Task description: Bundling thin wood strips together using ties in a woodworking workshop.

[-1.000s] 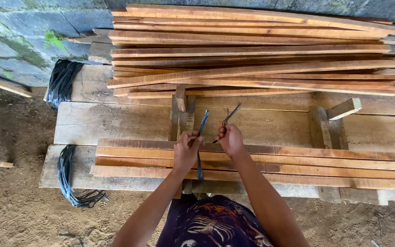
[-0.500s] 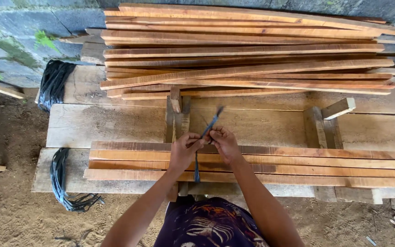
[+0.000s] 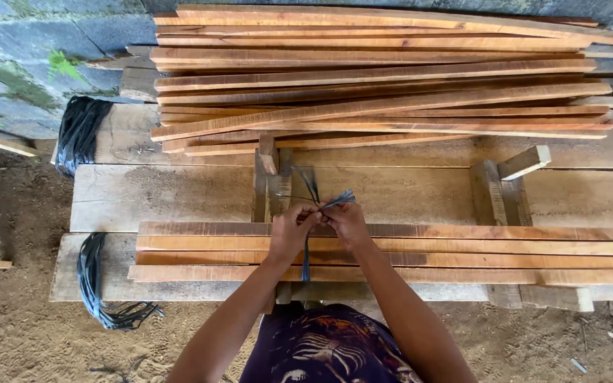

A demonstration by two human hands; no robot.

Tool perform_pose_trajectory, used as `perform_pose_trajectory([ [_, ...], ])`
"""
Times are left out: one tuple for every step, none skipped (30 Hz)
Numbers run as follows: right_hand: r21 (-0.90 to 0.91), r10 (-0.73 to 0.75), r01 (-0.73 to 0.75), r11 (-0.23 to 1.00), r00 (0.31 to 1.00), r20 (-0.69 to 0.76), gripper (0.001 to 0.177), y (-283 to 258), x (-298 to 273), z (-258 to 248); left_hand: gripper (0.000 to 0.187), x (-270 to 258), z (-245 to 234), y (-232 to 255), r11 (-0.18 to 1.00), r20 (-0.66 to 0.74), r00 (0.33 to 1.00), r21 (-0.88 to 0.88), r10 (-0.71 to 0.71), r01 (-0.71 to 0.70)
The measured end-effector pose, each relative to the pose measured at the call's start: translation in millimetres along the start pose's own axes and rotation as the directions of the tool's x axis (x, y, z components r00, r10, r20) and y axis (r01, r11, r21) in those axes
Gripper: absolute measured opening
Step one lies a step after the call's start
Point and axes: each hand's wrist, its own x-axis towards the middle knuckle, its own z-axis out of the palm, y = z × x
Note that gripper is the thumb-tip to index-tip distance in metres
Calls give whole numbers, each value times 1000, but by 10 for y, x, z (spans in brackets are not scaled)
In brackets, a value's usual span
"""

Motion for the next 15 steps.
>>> perform_pose_trajectory([
  [-2,1,-1,1000,1000,0,8,33,3,-20,26,1,13,0,1000,-1,1000,-2,-1,1],
  [12,-3,3,1000,1000,-2,9,65,17,-29,23,8,15,3,1000,-5,1000,16,6,-6],
  [25,-7,8,1000,1000,-5,11,97,30,-36,20,15,16,6,999,-9,1000,33,12,-12],
  [25,-5,5,1000,1000,-2,11,83,14,-18,20,12,10,4,999,-13,1000,33,11,-10],
  [27,-19,19,999,1000,1,10,68,-1,-2,20,11,7,2,998,-14,1000,49,28,-27],
  [31,-35,35,999,999,-1,10,49,-18,5,21,16,12,2,997,-10,999,65,46,-45],
  [32,-34,34,999,999,-1,10,72,-1,-16,21,20,6,-8,997,-9,999,65,46,-45],
  [49,-40,40,998,999,11,7,97,9,-43,20,19,5,-18,997,-15,999,68,47,-46],
  [66,-47,45,997,999,22,5,122,20,-69,20,19,4,-29,996,-21,999,71,48,-46],
  [66,-46,45,997,999,22,5,113,10,-76,20,14,-1,3,996,-21,999,72,47,-46],
  [61,-61,58,996,997,50,4,105,0,-81,19,10,-8,35,996,-26,999,76,45,-43],
  [57,-74,70,996,994,78,4,103,-12,-81,19,0,-20,64,996,-32,999,81,43,-40],
  [58,-73,69,996,994,78,4,74,-29,-68,19,17,-28,57,996,-33,999,82,41,-39],
  [45,-90,85,995,989,115,7,48,-57,-62,18,24,-29,47,991,-27,998,123,49,-45],
  [33,-107,103,994,983,151,10,23,-84,-56,18,32,-30,36,985,-21,998,164,55,-51],
])
